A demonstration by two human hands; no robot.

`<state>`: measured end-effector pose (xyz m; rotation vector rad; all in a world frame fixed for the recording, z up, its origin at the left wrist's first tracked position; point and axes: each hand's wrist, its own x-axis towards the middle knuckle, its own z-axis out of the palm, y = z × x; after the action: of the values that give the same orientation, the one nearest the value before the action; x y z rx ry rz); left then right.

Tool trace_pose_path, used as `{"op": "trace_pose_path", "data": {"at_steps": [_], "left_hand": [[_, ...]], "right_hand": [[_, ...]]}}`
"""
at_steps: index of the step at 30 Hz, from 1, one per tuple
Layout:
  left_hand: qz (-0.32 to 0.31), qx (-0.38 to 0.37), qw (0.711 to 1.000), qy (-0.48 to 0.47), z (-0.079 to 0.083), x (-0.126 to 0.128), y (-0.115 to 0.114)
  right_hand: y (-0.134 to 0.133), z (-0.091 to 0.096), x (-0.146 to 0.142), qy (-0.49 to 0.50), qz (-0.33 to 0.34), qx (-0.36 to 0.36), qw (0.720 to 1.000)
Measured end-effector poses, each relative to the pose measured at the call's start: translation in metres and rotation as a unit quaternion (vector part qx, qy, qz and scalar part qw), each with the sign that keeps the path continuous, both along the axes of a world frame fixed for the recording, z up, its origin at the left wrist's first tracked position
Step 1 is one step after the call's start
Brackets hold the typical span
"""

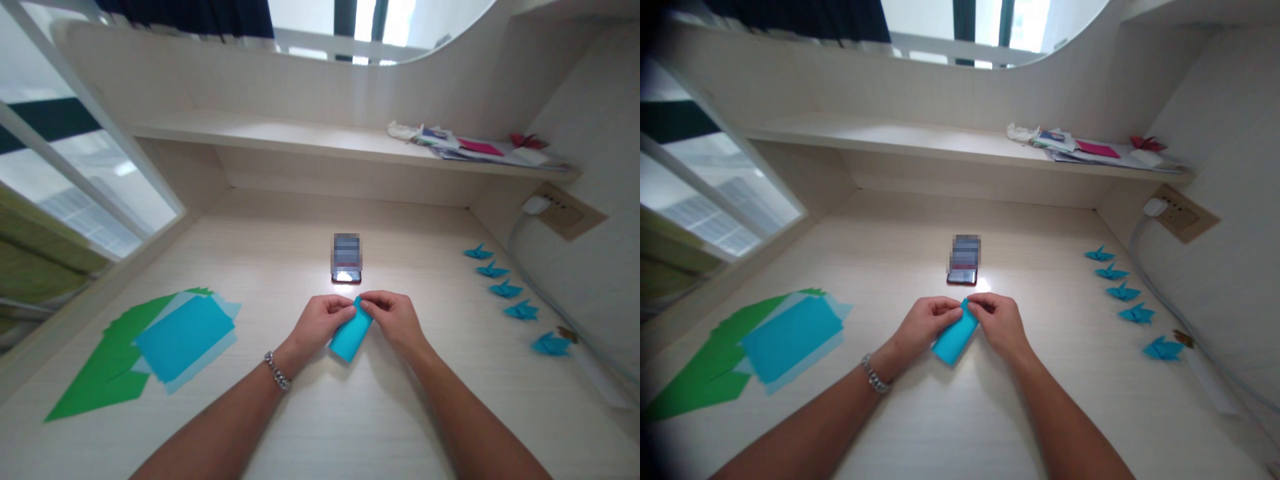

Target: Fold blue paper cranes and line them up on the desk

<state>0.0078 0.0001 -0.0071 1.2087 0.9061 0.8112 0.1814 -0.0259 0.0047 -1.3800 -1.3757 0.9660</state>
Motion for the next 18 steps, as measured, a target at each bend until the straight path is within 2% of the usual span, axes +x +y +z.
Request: {"op": "trace_pose_path", "data": {"at_steps": [7, 18], "left_hand": [[-0.004, 0.004, 1.000, 0.006, -0.0024, -0.0003, 0.0010], [-0.006, 0.022, 0.999, 0.030, 0.0033, 0.0005, -0.0009]], "right_hand": [[-0.0001, -0.0014, -0.0002, 0.004, -0.001, 0.002, 1.000], [-0.0003, -0.0003, -0.0005, -0.013, -0.005, 0.010, 1.000]]}}
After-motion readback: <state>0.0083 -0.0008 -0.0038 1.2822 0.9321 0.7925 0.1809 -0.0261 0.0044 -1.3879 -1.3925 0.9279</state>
